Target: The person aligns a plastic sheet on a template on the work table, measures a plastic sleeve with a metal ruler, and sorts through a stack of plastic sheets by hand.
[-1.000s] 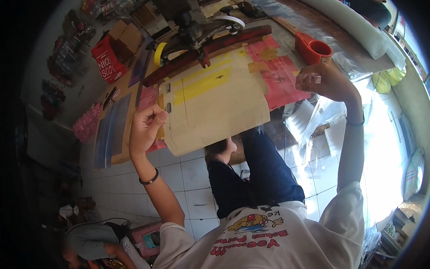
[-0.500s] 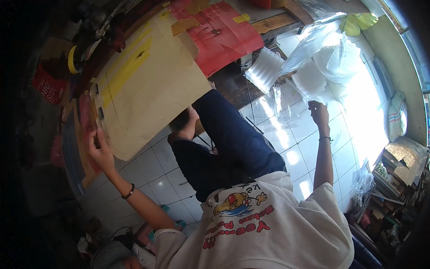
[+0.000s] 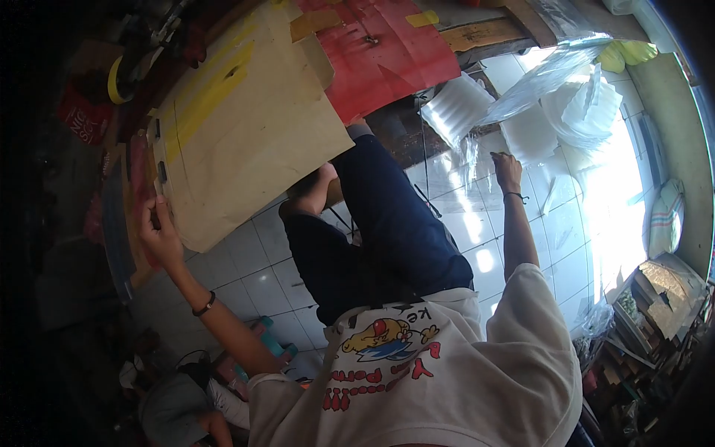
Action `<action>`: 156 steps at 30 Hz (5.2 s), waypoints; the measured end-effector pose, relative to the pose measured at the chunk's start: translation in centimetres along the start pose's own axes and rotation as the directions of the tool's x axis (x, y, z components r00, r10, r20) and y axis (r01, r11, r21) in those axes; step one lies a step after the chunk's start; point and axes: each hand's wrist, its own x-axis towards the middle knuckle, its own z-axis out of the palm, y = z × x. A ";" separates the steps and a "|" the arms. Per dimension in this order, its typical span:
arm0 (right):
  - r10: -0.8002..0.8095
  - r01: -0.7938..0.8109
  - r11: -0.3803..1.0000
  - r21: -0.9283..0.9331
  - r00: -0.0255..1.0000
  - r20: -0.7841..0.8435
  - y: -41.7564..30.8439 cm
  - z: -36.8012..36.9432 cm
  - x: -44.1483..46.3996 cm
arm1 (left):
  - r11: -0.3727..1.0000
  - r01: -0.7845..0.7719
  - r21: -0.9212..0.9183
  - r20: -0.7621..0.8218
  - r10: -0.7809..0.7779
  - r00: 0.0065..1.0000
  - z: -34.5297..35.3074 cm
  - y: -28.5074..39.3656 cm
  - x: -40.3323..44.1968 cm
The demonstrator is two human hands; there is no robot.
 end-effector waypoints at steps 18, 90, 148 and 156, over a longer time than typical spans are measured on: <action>-0.033 -0.281 0.937 0.209 0.521 0.853 -10.0 12.5 -19.7 | 0.999 0.001 -0.046 -0.002 -0.001 1.000 0.2 -0.5 -0.3; -0.825 0.740 0.537 0.405 0.560 0.071 -44.3 -5.0 -0.3 | 0.749 0.654 -0.106 0.989 0.149 -0.010 15.1 6.6 -24.7; -0.844 0.844 0.536 0.009 0.536 0.008 -45.7 -6.2 -8.2 | 0.787 0.314 0.532 0.200 -0.477 0.856 -12.2 -20.8 13.9; -0.815 0.853 0.508 0.118 0.521 -0.254 -45.8 -4.3 -8.1 | 0.792 0.362 0.492 0.291 -0.541 0.789 -13.9 -21.7 16.2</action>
